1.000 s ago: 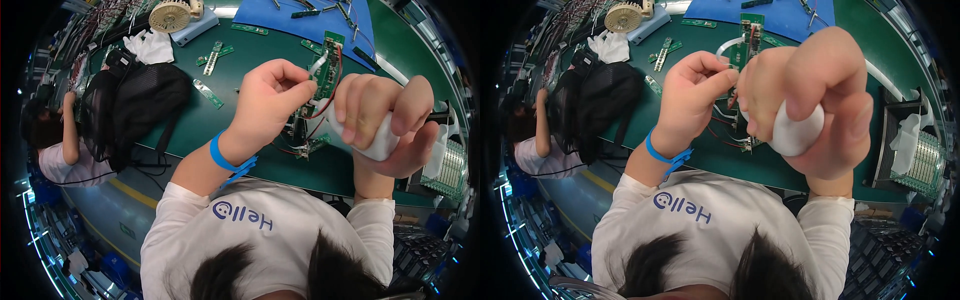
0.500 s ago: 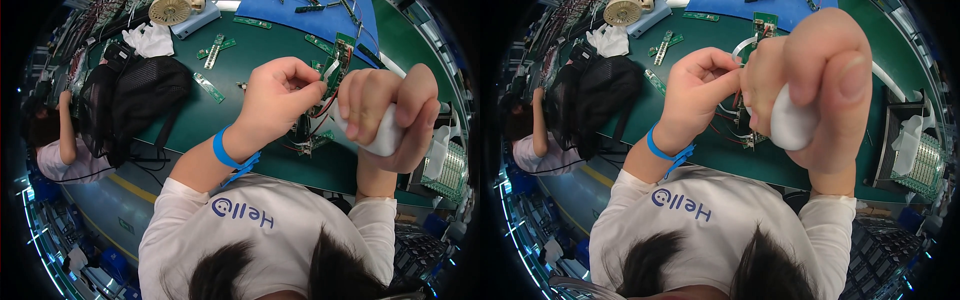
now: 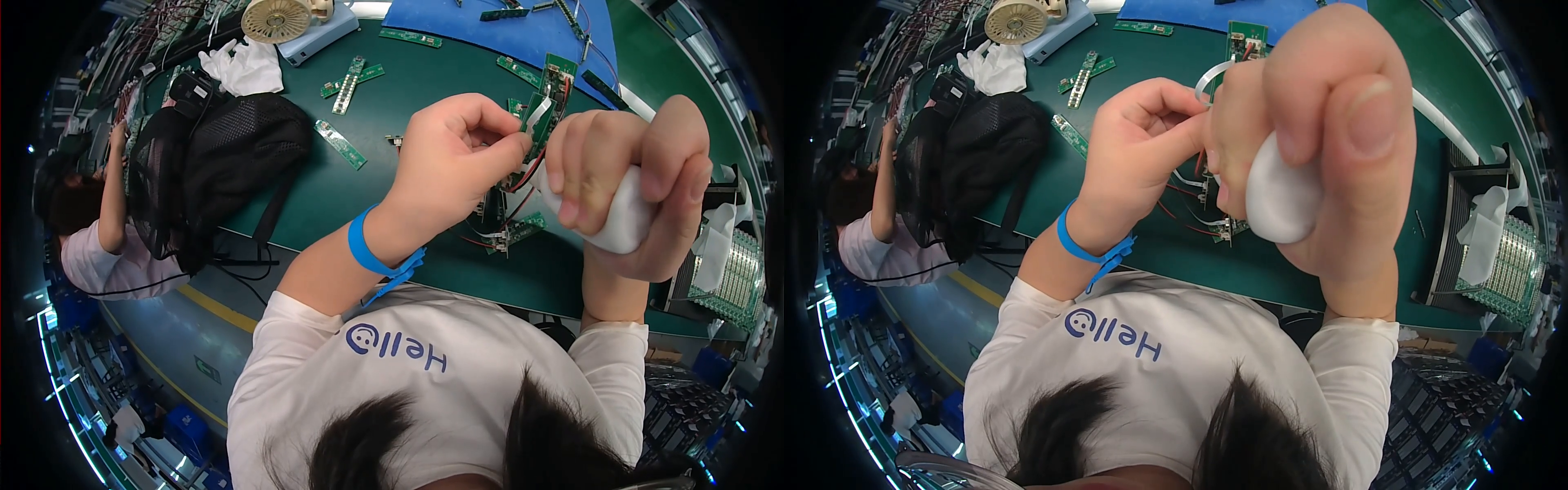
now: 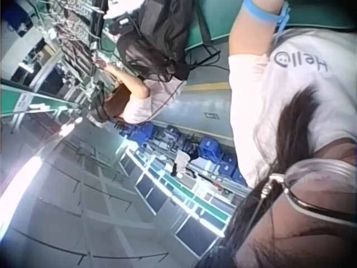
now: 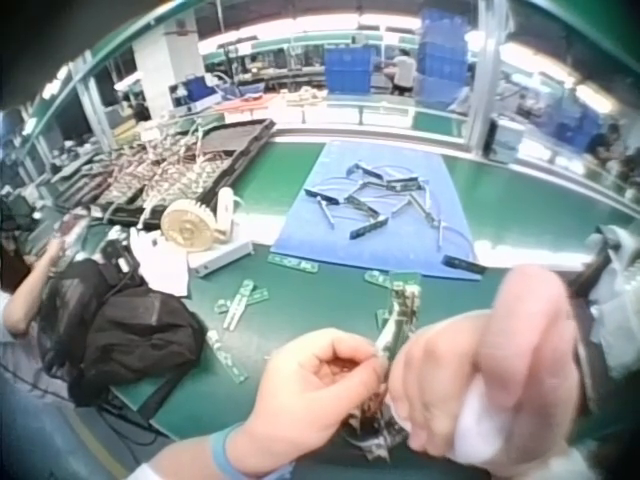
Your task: Applying adhesive and assembling components on small circuit boards at a factory workbench.
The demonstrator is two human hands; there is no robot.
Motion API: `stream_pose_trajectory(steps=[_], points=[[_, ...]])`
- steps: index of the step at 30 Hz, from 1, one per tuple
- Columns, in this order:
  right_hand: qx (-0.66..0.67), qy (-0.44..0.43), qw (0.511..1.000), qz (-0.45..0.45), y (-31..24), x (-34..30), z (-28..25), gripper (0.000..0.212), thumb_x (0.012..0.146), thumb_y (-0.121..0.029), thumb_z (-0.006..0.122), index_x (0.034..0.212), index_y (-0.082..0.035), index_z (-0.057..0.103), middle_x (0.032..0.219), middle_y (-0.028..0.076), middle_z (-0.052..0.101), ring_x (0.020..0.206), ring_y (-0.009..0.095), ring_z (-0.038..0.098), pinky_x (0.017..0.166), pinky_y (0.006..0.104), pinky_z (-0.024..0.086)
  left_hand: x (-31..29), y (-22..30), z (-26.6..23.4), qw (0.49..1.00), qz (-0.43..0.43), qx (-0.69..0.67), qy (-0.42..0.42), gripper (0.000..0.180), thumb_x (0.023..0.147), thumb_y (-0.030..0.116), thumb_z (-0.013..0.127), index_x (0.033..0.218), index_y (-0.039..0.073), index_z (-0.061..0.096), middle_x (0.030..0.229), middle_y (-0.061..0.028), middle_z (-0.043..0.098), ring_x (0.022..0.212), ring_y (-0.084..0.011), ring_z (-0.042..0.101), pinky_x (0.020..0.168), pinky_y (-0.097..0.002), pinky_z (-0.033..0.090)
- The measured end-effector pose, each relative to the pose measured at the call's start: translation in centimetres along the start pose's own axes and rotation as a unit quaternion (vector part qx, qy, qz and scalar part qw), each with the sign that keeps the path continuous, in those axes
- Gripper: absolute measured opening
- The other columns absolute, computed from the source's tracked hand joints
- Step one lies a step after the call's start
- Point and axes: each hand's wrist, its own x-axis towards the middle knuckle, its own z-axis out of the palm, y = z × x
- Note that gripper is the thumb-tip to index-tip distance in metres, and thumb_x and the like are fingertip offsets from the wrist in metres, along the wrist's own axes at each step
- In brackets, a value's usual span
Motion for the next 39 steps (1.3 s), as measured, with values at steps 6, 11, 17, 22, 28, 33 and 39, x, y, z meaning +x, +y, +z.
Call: stream_pose_trajectory(steps=[6,11,17,22,28,33,39], points=[[0.0,0.014,1.0,0.004,0.1,-0.2,-0.1,0.028,0.093,-0.036,0.021,0.076,-0.015,0.03,0.047,0.002,0.045,0.041,0.012,0.041,0.051,0.0248,0.037,0.0,0.1,0.1,1.0,-0.001,0.024,0.002,0.009,0.073,0.0,0.061,0.079,-0.002,0.055,0.072,-0.0044,0.058,0.062,-0.006,0.054,0.055,-0.0191,0.045],[0.001,0.028,1.0,0.005,0.3,-0.1,-0.1,0.027,0.093,-0.035,0.021,0.076,-0.015,0.029,0.047,0.003,0.045,0.041,0.013,0.041,0.051,0.0247,0.038,0.2,-0.2,-0.2,1.0,-0.014,0.008,-0.003,0.009,0.073,0.001,0.062,0.079,-0.002,0.055,0.071,-0.0043,0.058,0.062,-0.0064,0.054,0.054,-0.0187,0.045],[0.066,0.05,0.996,-0.018,-0.7,0.1,-0.5,0.025,0.092,-0.032,0.023,0.078,-0.014,0.032,0.05,0.003,0.046,0.045,0.013,0.043,0.054,0.0257,0.038,0.4,0.2,-0.4,1.0,-0.015,0.007,0.016,0.01,0.073,0.001,0.062,0.08,-0.002,0.055,0.074,-0.0048,0.058,0.066,-0.007,0.054,0.059,-0.0194,0.044],[0.102,0.082,0.984,-0.12,-2.9,-0.3,-3.3,0.017,0.089,-0.026,0.03,0.088,-0.012,0.04,0.057,0.003,0.047,0.053,0.014,0.044,0.063,0.0288,0.036,2.1,0.0,-2.9,0.995,0.001,-0.058,0.085,0.012,0.076,0.002,0.059,0.084,-0.001,0.052,0.077,-0.0059,0.057,0.07,-0.0106,0.055,0.061,-0.0216,0.044],[0.146,0.215,0.936,-0.236,-7.1,-3.4,-10.5,0.024,0.086,-0.024,0.028,0.085,-0.011,0.047,0.057,0.004,0.04,0.053,0.016,0.039,0.063,0.0319,0.035,6.9,1.8,-2.7,0.996,0.032,0.013,0.085,0.009,0.079,0.005,0.054,0.084,-0.002,0.05,0.078,-0.0077,0.058,0.07,-0.0158,0.056,0.066,-0.0276,0.046],[0.133,0.295,0.893,-0.312,-10.2,-5.5,-11.0,0.021,0.084,-0.023,0.03,0.082,-0.011,0.047,0.053,0.004,0.039,0.049,0.015,0.037,0.058,0.0312,0.036,17.5,-2.0,3.1,0.95,-0.021,0.312,-0.014,0.008,0.07,0.007,0.058,0.072,0.001,0.055,0.064,-0.0048,0.054,0.053,-0.0126,0.048,0.047,-0.0253,0.036],[0.011,0.424,0.863,-0.276,-9.7,-5.0,-9.8,0.017,0.086,-0.023,0.033,0.084,-0.008,0.04,0.048,0.01,0.045,0.039,0.017,0.042,0.044,0.0277,0.04,25.9,-8.4,-2.1,0.768,0.031,0.639,0.03,0.029,0.065,0.026,0.059,0.07,-0.002,0.061,0.066,-0.0177,0.06,0.061,-0.0278,0.056,0.055,-0.0396,0.043]])
